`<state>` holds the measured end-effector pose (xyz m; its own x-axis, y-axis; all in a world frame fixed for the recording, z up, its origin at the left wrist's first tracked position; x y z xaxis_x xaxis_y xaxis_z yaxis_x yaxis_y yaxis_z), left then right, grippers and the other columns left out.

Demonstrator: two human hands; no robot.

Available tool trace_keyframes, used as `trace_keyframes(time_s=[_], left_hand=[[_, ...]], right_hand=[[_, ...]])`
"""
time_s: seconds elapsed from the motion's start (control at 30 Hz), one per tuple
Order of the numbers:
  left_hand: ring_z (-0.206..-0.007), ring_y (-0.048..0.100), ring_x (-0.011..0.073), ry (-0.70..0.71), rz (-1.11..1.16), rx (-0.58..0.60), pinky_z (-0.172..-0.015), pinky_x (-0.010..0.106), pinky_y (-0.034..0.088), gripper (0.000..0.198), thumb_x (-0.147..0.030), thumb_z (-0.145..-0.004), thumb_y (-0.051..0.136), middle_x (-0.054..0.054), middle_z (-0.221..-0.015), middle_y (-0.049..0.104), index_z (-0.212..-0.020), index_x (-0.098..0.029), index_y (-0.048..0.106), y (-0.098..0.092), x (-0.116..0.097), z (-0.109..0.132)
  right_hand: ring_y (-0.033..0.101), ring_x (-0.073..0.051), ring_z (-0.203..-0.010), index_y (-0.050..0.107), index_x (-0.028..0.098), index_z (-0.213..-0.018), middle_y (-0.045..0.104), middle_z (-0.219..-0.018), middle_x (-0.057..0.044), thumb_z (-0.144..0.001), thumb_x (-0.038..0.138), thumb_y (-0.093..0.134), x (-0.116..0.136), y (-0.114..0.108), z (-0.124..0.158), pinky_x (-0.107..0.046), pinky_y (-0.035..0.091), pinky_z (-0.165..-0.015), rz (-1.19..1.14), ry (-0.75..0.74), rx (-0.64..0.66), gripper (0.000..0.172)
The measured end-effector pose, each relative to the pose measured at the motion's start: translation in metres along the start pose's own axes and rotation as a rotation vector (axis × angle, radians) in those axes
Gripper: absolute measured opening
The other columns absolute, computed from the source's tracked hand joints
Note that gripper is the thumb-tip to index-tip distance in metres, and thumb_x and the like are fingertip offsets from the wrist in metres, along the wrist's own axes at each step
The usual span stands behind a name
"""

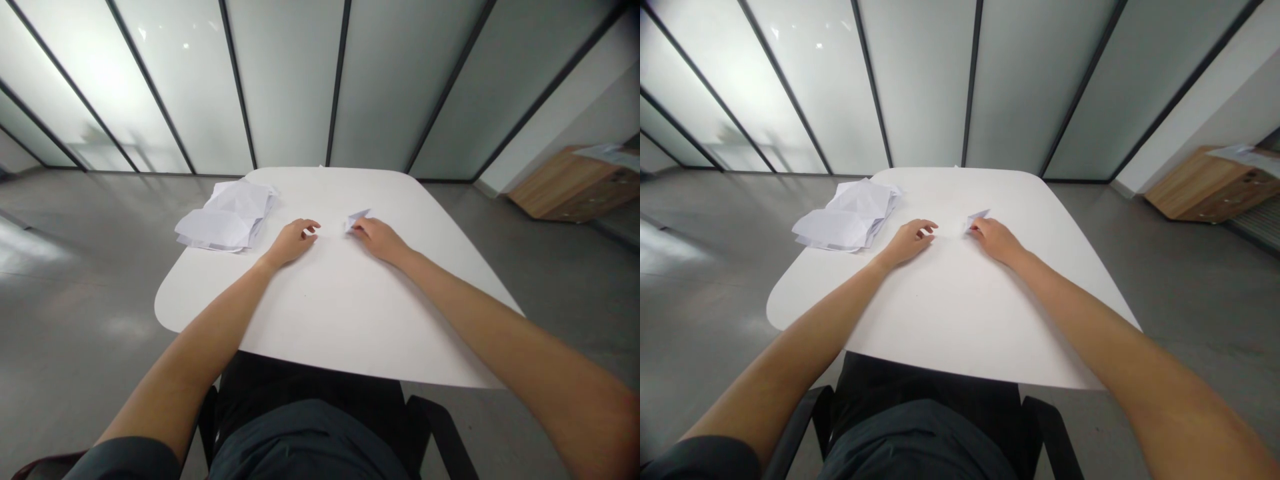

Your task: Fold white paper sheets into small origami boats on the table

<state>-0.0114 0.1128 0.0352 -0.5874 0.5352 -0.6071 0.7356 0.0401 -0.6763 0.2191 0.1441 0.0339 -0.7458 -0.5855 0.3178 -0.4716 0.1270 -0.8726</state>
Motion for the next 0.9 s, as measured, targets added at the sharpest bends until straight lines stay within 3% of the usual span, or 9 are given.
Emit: trace_keyframes(time_s=[0.13,0.23,0.4,0.5,0.63,0.73,0.9], left_hand=[[-0.083,0.07,0.0131,-0.056,0.089,-0.068,-0.083,0.029,0.055,0.03,-0.027,-0.097,0.064,0.009,-0.12,0.073,-0.126,-0.02,0.062,-0.004,0.008,-0.001],[-0.078,0.071,0.0119,-0.098,0.144,-0.01,-0.076,0.026,0.054,0.032,-0.03,-0.098,0.064,0.007,-0.115,0.075,-0.128,-0.022,0.057,0.0,0.009,0.0],[-0.079,0.073,0.0126,-0.125,0.151,0.026,-0.076,0.024,0.053,0.033,-0.026,-0.095,0.066,0.005,-0.109,0.077,-0.126,-0.023,0.055,0.002,0.006,0.001],[-0.08,0.074,0.0139,-0.142,0.133,0.038,-0.077,0.025,0.053,0.033,-0.027,-0.095,0.066,0.005,-0.109,0.078,-0.125,-0.023,0.054,0.002,0.007,0.002],[-0.08,0.075,0.0151,-0.155,0.092,0.039,-0.078,0.027,0.053,0.04,-0.023,-0.092,0.066,0.006,-0.111,0.078,-0.129,-0.023,0.051,0.002,0.007,0.003],[-0.08,0.075,0.0165,-0.168,0.039,0.035,-0.078,0.029,0.053,0.043,-0.021,-0.091,0.065,0.006,-0.11,0.078,-0.131,-0.023,0.05,0.002,0.005,0.003],[-0.079,0.074,0.0173,-0.173,0.074,0.033,-0.076,0.029,0.053,0.038,-0.028,-0.094,0.065,0.005,-0.1,0.078,-0.13,-0.023,0.051,0.003,-0.001,0.005]], right_hand=[[0.067,-0.027,-0.111,0.074,0.026,-0.111,0.077,-0.113,-0.007,-0.098,0.02,0.058,0.087,0.021,0.003,-0.042,0.05,-0.105,-0.236,-0.23,0.094,0.022],[0.069,-0.026,-0.113,0.077,0.026,-0.105,0.079,-0.111,-0.004,-0.09,0.01,0.057,0.117,0.026,0.008,-0.042,0.05,-0.108,-0.288,-0.263,0.106,0.029],[0.074,-0.024,-0.093,0.079,0.025,-0.088,0.08,-0.095,-0.001,-0.086,0.006,0.053,0.11,0.031,0.006,-0.038,0.055,-0.094,-0.361,-0.043,0.05,0.032],[0.074,-0.023,-0.088,0.076,0.026,-0.08,0.08,-0.089,0.0,-0.087,0.009,0.053,0.094,0.022,0.006,-0.038,0.056,-0.093,-0.41,0.096,-0.11,0.029],[0.073,-0.025,-0.097,0.073,0.025,-0.09,0.079,-0.101,-0.005,-0.088,0.015,0.054,0.078,0.003,0.013,-0.039,0.059,-0.089,-0.434,0.195,-0.335,0.022],[0.074,-0.026,-0.097,0.07,0.025,-0.104,0.077,-0.11,-0.007,-0.093,0.03,0.06,0.075,0.008,0.016,-0.039,0.06,-0.084,-0.462,0.244,-0.272,0.016],[0.069,-0.035,-0.117,0.066,0.024,-0.127,0.073,-0.129,-0.014,-0.088,0.046,0.077,0.097,0.022,0.018,-0.052,0.054,-0.104,-0.327,0.106,-0.088,0.047]])
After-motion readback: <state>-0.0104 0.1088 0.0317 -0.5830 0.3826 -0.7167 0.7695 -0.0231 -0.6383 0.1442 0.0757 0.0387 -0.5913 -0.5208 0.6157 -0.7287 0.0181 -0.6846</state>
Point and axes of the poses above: each hand's wrist, its own z-axis away from the middle knuckle, its own y-axis out of the palm, x = y × z, the point moved 9 cm from there along -z, towards the middle knuckle
